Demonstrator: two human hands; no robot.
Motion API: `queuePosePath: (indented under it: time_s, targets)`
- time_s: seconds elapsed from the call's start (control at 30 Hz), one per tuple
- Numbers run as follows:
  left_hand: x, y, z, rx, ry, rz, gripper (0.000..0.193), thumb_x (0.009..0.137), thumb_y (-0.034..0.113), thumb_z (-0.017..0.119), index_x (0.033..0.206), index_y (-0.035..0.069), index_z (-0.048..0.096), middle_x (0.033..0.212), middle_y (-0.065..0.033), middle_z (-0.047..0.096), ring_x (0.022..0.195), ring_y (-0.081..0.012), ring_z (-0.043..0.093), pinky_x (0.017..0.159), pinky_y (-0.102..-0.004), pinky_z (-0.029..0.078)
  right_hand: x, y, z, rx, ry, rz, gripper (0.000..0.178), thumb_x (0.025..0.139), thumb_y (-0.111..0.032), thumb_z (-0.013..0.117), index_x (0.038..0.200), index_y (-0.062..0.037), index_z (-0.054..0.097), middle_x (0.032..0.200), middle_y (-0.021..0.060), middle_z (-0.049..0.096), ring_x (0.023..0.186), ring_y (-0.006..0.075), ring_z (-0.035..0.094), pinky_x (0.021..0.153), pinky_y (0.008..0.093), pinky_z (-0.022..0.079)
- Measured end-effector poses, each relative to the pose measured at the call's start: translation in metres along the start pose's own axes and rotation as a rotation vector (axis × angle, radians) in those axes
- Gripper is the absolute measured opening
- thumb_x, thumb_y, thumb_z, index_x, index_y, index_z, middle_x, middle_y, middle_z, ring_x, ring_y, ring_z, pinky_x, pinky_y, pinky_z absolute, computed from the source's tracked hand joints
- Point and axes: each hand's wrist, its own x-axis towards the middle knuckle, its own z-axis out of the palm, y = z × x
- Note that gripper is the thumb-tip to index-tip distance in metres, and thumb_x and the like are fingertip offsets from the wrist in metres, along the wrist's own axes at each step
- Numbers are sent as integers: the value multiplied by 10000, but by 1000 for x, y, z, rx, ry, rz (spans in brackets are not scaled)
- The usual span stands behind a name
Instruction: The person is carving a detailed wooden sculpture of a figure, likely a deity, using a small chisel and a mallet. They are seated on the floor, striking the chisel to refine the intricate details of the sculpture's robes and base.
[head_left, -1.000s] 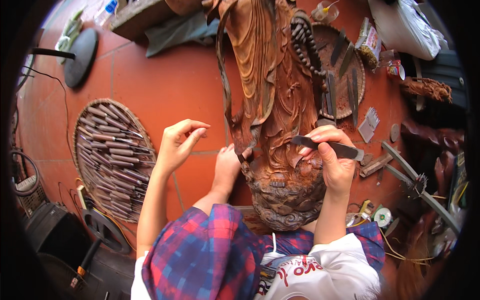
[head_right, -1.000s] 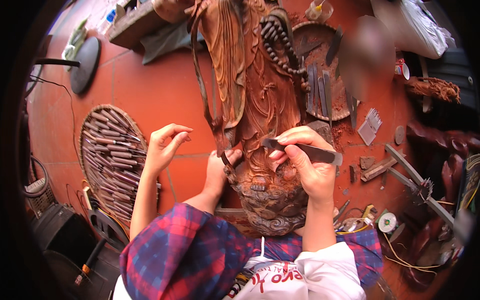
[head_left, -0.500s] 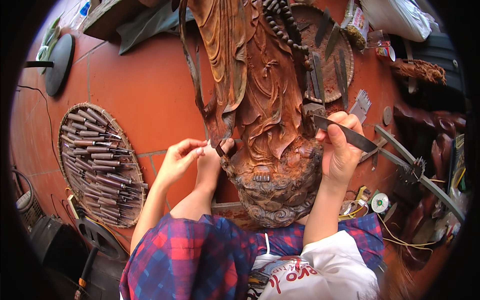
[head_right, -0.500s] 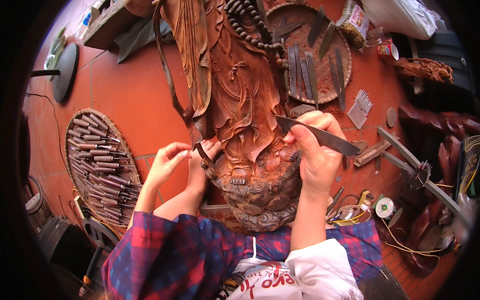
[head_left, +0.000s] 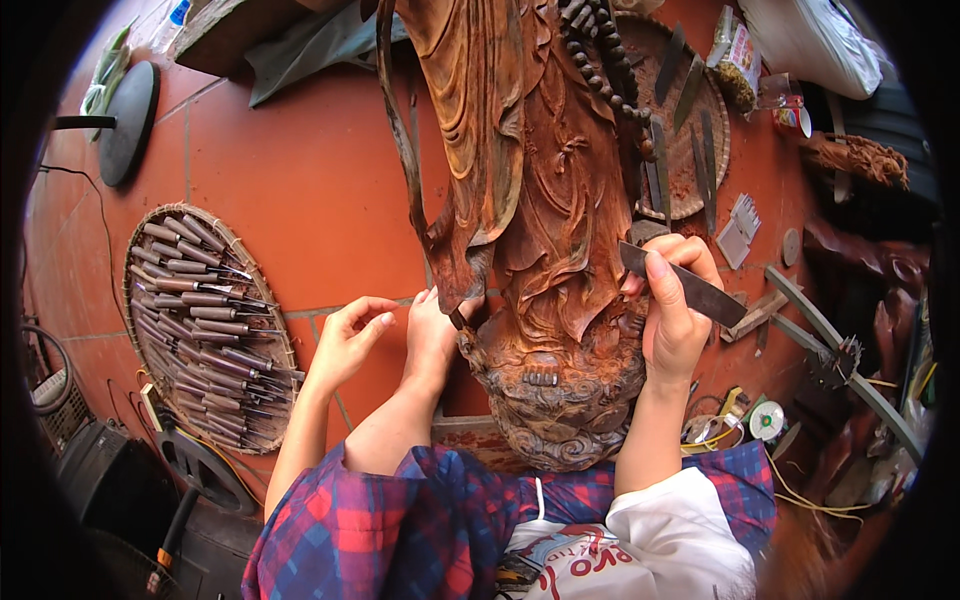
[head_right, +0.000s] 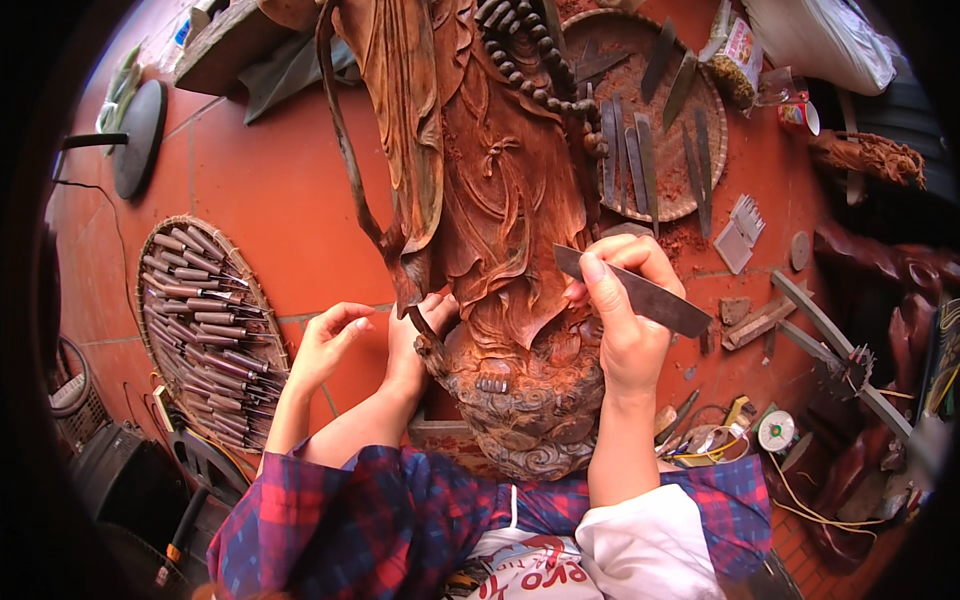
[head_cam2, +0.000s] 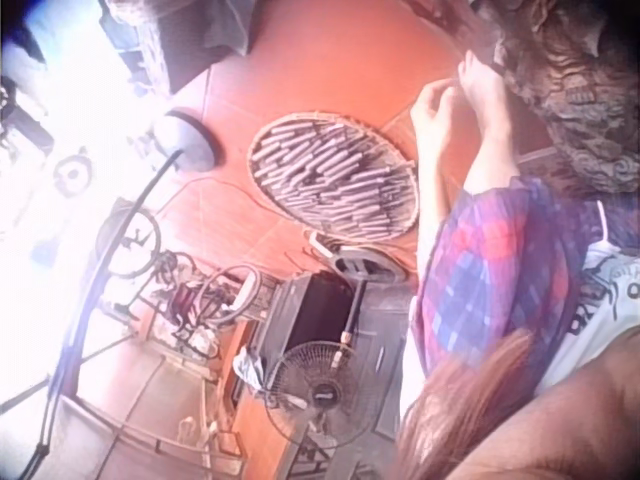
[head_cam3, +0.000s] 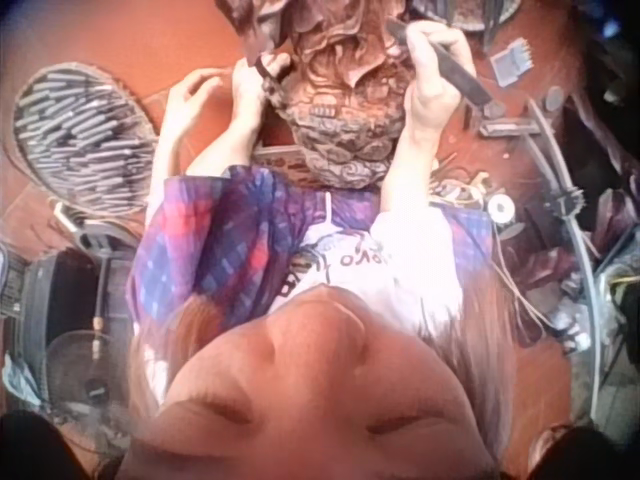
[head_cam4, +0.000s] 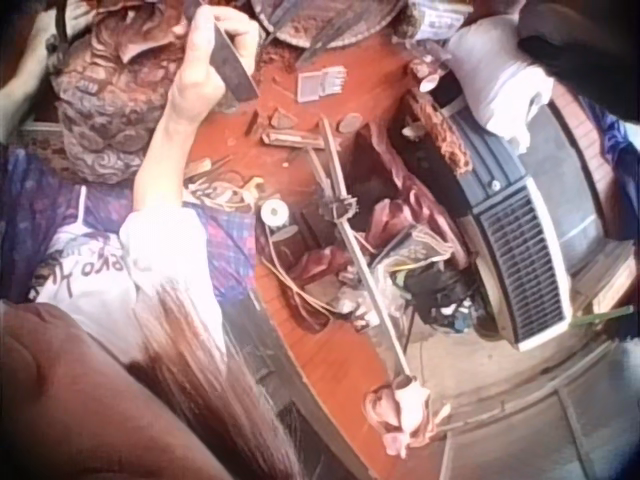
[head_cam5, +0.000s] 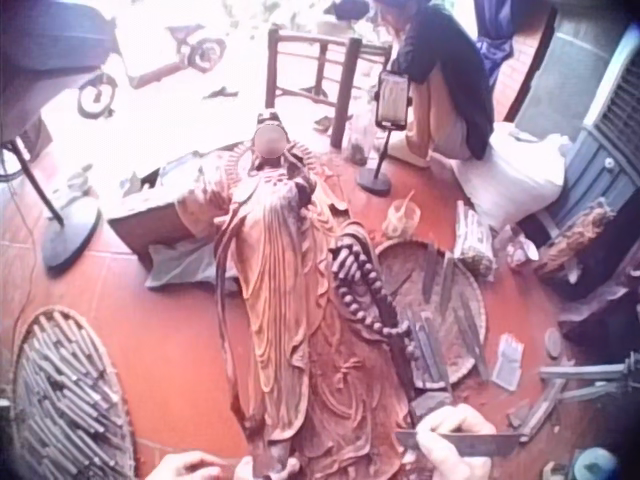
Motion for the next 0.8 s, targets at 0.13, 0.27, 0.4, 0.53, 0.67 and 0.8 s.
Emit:
queuePosePath:
  time_s: [0.13, 0.27, 0.4, 0.53, 0.67, 0.8]
  targets:
    - [-1, 5, -3, 39, 26, -1, 220, 963, 157, 675, 1119, 4, 703, 934, -30, 705, 846, -84, 615, 773, -264, 504, 2, 2, 3, 20, 23, -26, 170, 899, 40, 686, 849, -19, 534, 901, 95, 612, 686, 116, 606, 624, 241, 506]
    - [1, 13, 4, 107, 33, 108, 200, 937, 131, 695, 1087, -1, 709, 942, -58, 718, 825, -118, 630, 754, -283, 519, 0, 0, 5, -7, 64, -75, 177, 858, 123, 688, 916, 4, 571, 959, 102, 591, 703, 120, 616, 646, 244, 539]
    - [0, 43, 16, 384, 4, 467, 185, 861, 57, 739, 1040, 16, 719, 910, -104, 716, 788, -232, 662, 748, -329, 536, -14, -12, 6, -185, -14, -259, 179, 862, 150, 667, 984, 35, 602, 1028, 135, 574, 763, 172, 660, 729, 294, 602]
    - [-1, 67, 26, 428, -91, 793, 201, 835, 70, 743, 1035, 64, 724, 882, -74, 698, 797, -242, 656, 747, -352, 536, -51, -28, 18, -238, -74, -235, 291, 839, 79, 726, 1063, 25, 547, 1095, 237, 667, 961, 277, 730, 838, 358, 598]
    - [4, 91, 36, 607, -125, 1062, 409, 822, 210, 774, 1216, 128, 702, 952, -51, 682, 783, -227, 642, 727, -353, 529, -78, -23, 27, -736, -73, -272, 335, 760, 6, 831, 999, -11, 597, 983, 173, 720, 797, 252, 744, 685, 317, 586]
    - [5, 104, 44, 630, -189, 1112, 568, 816, 276, 772, 1364, 191, 645, 949, -40, 637, 791, -219, 625, 722, -339, 515, -88, -16, 39, -860, -57, -353, 284, 741, -10, 823, 935, -13, 617, 867, 135, 688, 756, 293, 706, 728, 379, 580]
